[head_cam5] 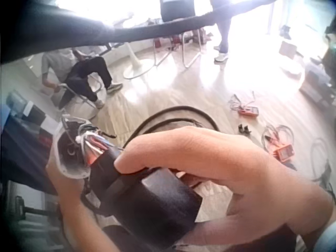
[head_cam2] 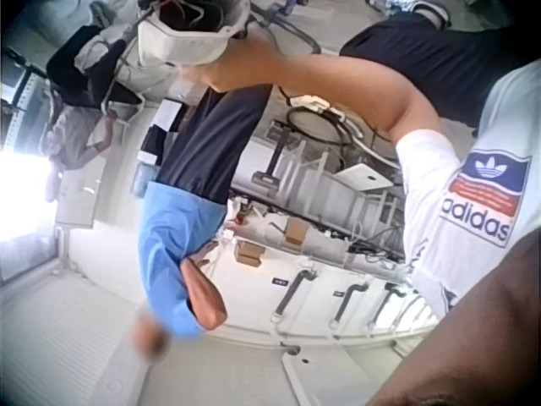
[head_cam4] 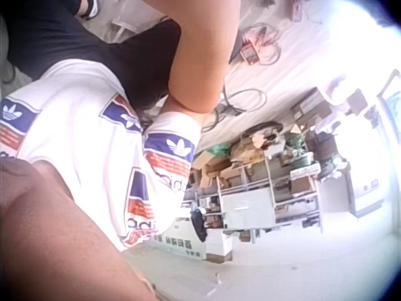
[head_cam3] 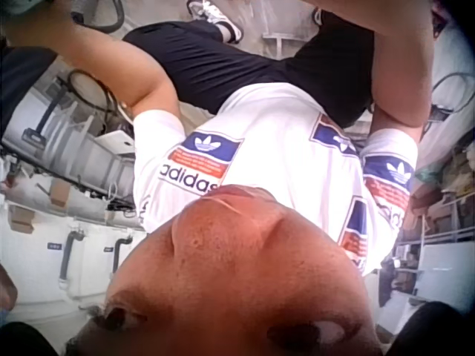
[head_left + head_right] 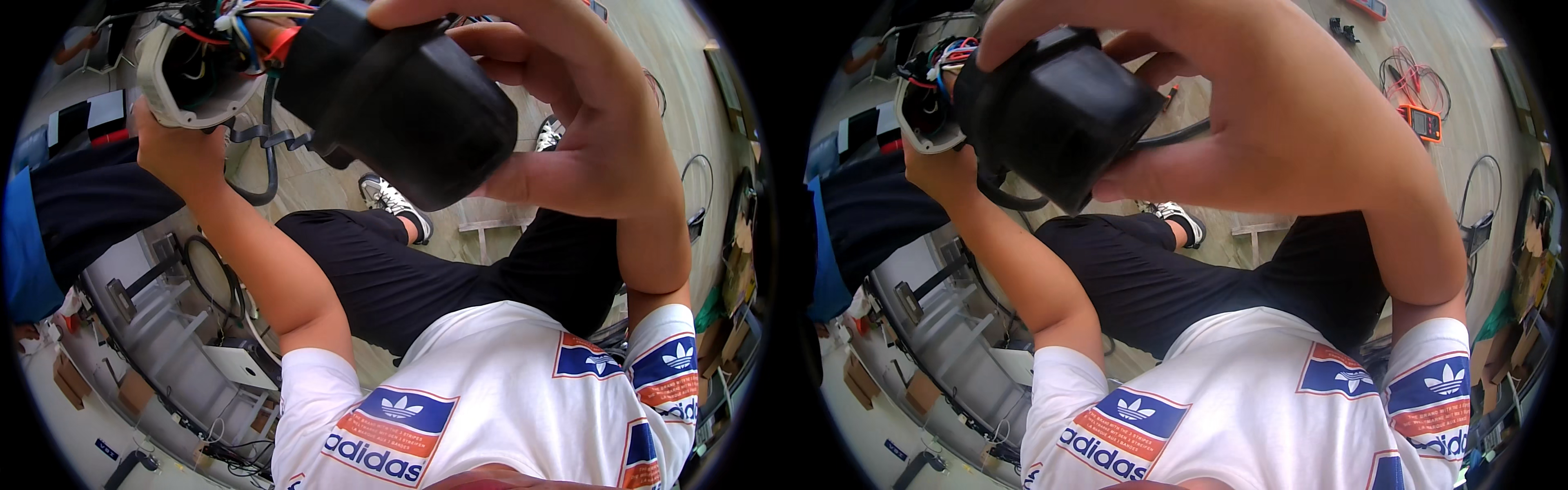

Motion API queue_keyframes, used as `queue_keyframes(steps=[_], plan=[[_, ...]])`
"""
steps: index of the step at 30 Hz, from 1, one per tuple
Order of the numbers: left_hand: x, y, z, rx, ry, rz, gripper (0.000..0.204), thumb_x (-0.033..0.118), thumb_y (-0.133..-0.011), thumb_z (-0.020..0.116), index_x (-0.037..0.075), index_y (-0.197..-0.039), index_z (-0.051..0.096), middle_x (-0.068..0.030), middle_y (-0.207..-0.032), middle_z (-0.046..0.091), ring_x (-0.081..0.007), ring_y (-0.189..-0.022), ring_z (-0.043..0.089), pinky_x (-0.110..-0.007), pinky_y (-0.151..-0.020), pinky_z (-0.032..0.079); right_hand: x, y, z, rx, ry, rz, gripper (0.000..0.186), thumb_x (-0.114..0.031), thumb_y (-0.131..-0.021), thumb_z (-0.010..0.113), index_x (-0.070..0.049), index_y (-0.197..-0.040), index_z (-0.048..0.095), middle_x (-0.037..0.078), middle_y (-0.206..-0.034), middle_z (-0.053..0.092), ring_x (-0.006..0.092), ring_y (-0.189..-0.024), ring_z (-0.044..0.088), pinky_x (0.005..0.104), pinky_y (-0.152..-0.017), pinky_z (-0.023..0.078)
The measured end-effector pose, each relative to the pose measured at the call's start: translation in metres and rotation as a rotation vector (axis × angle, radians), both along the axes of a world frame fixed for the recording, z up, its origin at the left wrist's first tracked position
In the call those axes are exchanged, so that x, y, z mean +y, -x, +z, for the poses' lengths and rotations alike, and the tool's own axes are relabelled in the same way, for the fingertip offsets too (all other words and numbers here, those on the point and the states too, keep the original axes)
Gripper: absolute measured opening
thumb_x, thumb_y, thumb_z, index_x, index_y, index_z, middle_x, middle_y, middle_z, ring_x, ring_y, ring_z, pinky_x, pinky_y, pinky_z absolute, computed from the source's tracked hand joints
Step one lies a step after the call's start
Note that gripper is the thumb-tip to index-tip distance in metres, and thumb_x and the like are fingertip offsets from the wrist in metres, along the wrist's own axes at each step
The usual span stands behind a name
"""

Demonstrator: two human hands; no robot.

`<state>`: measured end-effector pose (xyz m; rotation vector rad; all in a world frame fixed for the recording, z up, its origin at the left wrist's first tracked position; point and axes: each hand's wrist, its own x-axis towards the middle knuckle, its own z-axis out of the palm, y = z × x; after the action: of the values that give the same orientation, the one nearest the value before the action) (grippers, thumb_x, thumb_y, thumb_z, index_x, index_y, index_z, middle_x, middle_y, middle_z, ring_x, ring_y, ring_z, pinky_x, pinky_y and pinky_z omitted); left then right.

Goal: The person manipulates a white plastic handle containing colored wires and a black connector by hand while sitting on a tiled floor.

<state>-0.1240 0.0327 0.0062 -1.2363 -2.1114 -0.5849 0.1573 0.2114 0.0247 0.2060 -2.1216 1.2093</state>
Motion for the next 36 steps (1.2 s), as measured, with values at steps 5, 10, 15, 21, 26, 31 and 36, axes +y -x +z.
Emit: queue_keyframes(steps=[5,10,15,21,26,31,36], plan=[[0.009,-0.012,-0.006,-0.046,-0.024,-0.052,0.054,0.025,-0.055,0.089,0.010,-0.100,0.061,-0.0113,-0.088,0.070,-0.0367,-0.085,0.069,-0.039,-0.073,0.056,0.003,0.002,0.000,-0.004,-0.028,0.025,0.073,-0.011,-0.068,0.084,0.001,-0.134,0.055,0.018,-0.105,0.055,0.0321,-0.087,0.068,0.0370,-0.077,0.055],[0.008,-0.015,-0.001,-0.056,-0.011,-0.069,0.050,0.022,-0.061,0.087,0.007,-0.104,0.065,-0.0133,-0.093,0.072,-0.0353,-0.086,0.071,-0.035,-0.075,0.056,-0.002,0.010,0.005,0.073,-0.024,0.071,0.074,-0.011,-0.067,0.084,0.000,-0.135,0.055,0.017,-0.102,0.057,0.0320,-0.086,0.068,0.0374,-0.077,0.055],[0.020,-0.025,-0.010,-0.204,-0.088,-0.265,0.047,0.019,-0.065,0.087,0.006,-0.106,0.066,-0.0127,-0.094,0.073,-0.0334,-0.087,0.072,-0.035,-0.076,0.056,-0.012,0.001,0.011,-0.028,-0.026,0.054,0.076,-0.011,-0.066,0.083,-0.002,-0.135,0.055,0.015,-0.098,0.058,0.0321,-0.084,0.067,0.0381,-0.074,0.055],[0.014,-0.037,-0.006,-0.211,-0.021,-0.272,0.047,0.019,-0.064,0.087,0.007,-0.105,0.066,-0.0126,-0.094,0.072,-0.0340,-0.087,0.071,-0.036,-0.076,0.056,-0.032,-0.010,0.029,-0.240,-0.013,0.067,0.075,-0.013,-0.064,0.083,-0.014,-0.133,0.054,0.013,-0.080,0.060,0.0320,-0.074,0.063,0.0390,-0.059,0.052],[0.016,-0.041,-0.012,-0.228,0.004,-0.287,0.047,0.019,-0.064,0.087,0.007,-0.104,0.066,-0.0126,-0.093,0.072,-0.0344,-0.087,0.071,-0.036,-0.076,0.056,-0.053,-0.009,0.007,-0.136,0.059,-0.026,0.071,-0.023,-0.066,0.083,-0.019,-0.128,0.049,0.010,-0.066,0.056,0.0341,-0.063,0.061,0.0428,-0.053,0.048],[0.015,-0.040,-0.010,-0.221,0.020,-0.265,0.047,0.019,-0.063,0.088,0.007,-0.103,0.065,-0.0125,-0.093,0.072,-0.0349,-0.087,0.070,-0.037,-0.076,0.056,-0.060,-0.008,0.003,-0.145,0.100,-0.050,0.073,-0.026,-0.067,0.084,-0.024,-0.130,0.049,0.011,-0.073,0.056,0.0341,-0.069,0.061,0.0437,-0.057,0.049],[0.021,-0.029,-0.012,-0.207,0.037,-0.221,0.047,0.019,-0.063,0.088,0.008,-0.102,0.065,-0.0124,-0.093,0.072,-0.0354,-0.087,0.070,-0.037,-0.075,0.056,-0.054,-0.008,-0.001,-0.166,0.069,-0.094,0.081,-0.030,-0.065,0.086,-0.027,-0.136,0.047,0.014,-0.075,0.054,0.0348,-0.070,0.060,0.0441,-0.057,0.048]])
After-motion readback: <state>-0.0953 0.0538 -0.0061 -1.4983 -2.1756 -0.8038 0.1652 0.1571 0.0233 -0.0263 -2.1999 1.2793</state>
